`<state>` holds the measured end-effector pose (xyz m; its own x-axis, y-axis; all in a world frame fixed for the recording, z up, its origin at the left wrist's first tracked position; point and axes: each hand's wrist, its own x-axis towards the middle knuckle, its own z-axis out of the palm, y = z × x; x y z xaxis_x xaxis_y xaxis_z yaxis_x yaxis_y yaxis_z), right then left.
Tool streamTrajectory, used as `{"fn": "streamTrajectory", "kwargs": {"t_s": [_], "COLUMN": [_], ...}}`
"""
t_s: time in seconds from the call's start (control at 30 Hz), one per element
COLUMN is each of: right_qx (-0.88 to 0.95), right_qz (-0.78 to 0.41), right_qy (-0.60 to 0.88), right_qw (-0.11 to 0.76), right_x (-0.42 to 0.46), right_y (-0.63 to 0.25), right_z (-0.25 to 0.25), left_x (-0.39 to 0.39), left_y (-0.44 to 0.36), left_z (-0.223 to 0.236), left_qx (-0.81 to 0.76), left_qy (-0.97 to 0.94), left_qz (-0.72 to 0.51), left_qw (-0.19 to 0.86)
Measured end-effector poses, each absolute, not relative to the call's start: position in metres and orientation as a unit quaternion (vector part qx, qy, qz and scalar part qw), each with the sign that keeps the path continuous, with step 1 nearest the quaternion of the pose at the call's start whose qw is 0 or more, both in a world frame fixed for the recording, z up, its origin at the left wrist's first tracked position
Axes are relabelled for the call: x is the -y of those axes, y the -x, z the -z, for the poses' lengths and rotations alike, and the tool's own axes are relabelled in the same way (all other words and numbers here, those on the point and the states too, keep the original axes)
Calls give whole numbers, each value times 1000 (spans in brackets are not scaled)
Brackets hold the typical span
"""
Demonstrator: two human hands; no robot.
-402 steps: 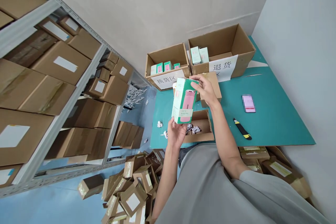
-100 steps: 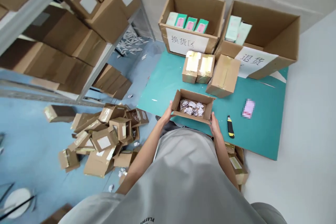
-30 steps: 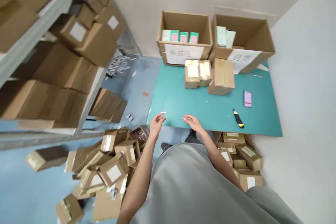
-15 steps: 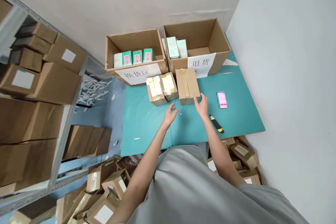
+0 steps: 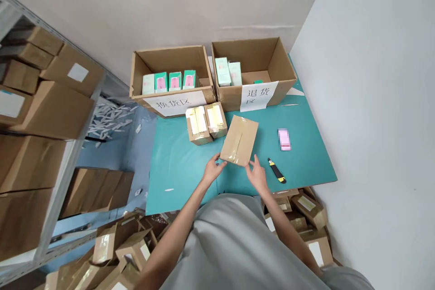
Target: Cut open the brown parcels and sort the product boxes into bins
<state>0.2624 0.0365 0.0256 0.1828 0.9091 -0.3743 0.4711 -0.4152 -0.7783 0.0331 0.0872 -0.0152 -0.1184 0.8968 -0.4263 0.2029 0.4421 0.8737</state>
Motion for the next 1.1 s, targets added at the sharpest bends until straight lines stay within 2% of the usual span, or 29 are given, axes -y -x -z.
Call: {"fn": "streamTrajectory", "kwargs": {"t_s": [0.13,0.23,0.3,0.33,0.5,0.6,0.9,1.1], "right_qx": [513,498,475,457,387,427,515,616], "right_qz": [-516,-381,-278,-269,-420,-427,-503,-588], "right_qy": [641,721,771,786,776,752,633,498], "right_qw": [243,296,321,317,268,262,284,164], "right_x": [18,15,3,-3,-3,10,-1,-34], "right_y": [-226,-237,-261,-273,-296,-277,-177,-93], "right_z": [-40,-41,-34,-29,-5,-3,0,12], "left_x": [-39,-9,10,19,49,58,92,172], "left_y": [36,74,86,88,74,69,121,149], "left_z": [25,31,34,36,34,28,-3,-16], "left_qx": [-713,-743,-734,-723,-644,-622,-750,-817], "left_qy": [-333,-267,-247,-242,-254,-238,-190,-38], "left_qz": [-380,-387,-375,-366,-358,-380,-443,-489], "left_qw": [487,476,509,533,626,642,454,303]}}
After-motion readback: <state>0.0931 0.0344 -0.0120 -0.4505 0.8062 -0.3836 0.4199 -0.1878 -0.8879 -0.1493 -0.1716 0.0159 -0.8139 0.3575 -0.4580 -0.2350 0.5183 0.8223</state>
